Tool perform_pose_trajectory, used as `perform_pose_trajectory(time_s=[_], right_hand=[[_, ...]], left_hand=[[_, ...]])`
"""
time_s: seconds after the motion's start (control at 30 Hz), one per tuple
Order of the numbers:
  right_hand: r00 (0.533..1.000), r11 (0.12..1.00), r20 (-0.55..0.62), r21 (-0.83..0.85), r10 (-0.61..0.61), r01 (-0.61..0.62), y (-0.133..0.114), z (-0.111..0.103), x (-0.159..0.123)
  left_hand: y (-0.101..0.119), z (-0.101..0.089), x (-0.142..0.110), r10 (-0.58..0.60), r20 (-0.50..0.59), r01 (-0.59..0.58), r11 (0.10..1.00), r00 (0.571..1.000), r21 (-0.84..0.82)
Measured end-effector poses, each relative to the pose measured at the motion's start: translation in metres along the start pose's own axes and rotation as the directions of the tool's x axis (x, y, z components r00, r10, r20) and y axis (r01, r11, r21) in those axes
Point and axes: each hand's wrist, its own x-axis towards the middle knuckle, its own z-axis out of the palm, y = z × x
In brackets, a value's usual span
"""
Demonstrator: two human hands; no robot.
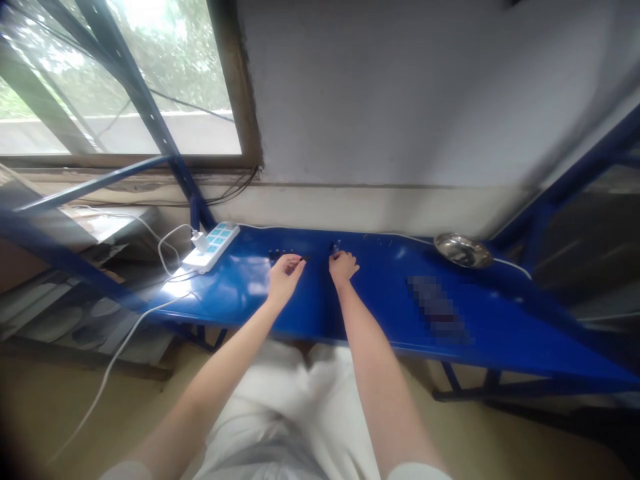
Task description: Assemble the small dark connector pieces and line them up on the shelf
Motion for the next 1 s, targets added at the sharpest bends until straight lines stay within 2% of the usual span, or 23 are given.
perform_pose_trajectory(time_s=[0.1, 0.2, 0.3, 0.4, 0.53, 0.63, 0.8, 0.9, 1.0], right_hand=[[0.98, 0.979, 0.009, 0.058, -0.199, 0.198, -0.012, -0.009, -0.017], [0.915, 0.914, -0.036, 0.044, -0.402, 0.403, -0.023, -0.02, -0.037], [0.854, 0.856, -0.077, 0.011, -0.514, 0.516, -0.029, -0.028, -0.052], [0.832, 0.837, -0.112, -0.003, -0.544, 0.547, -0.031, -0.032, -0.058], [0.84, 0.848, -0.14, 0.002, -0.524, 0.53, -0.031, -0.036, -0.059], [0.841, 0.849, -0.138, -0.005, -0.524, 0.528, -0.031, -0.038, -0.059], [0.816, 0.824, -0.12, -0.061, -0.566, 0.563, -0.032, -0.044, -0.06], [0.8, 0.806, -0.099, -0.105, -0.591, 0.582, -0.032, -0.049, -0.06], [0.801, 0.804, -0.086, -0.12, -0.592, 0.582, -0.033, -0.052, -0.06]], left_hand=[[0.002, -0.001, 0.004, 0.044, 0.004, -0.044, 0.999, 0.999, 0.032], [0.0, -0.001, 0.006, 0.055, -0.006, -0.054, 0.998, 0.998, 0.044], [-0.002, -0.001, 0.006, 0.054, -0.023, -0.053, 0.998, 0.998, 0.041], [0.001, -0.002, 0.005, 0.049, -0.019, -0.049, 0.998, 0.999, 0.028], [0.002, -0.004, 0.005, 0.058, -0.028, -0.057, 0.998, 0.998, 0.034], [-0.001, -0.005, 0.006, 0.079, -0.021, -0.078, 0.996, 0.997, 0.052], [-0.005, -0.005, 0.01, 0.126, 0.006, -0.126, 0.986, 0.992, 0.109], [-0.003, -0.006, 0.01, 0.195, 0.048, -0.2, 0.963, 0.98, 0.18], [-0.002, -0.006, 0.007, 0.306, 0.147, -0.335, 0.908, 0.941, 0.253]])
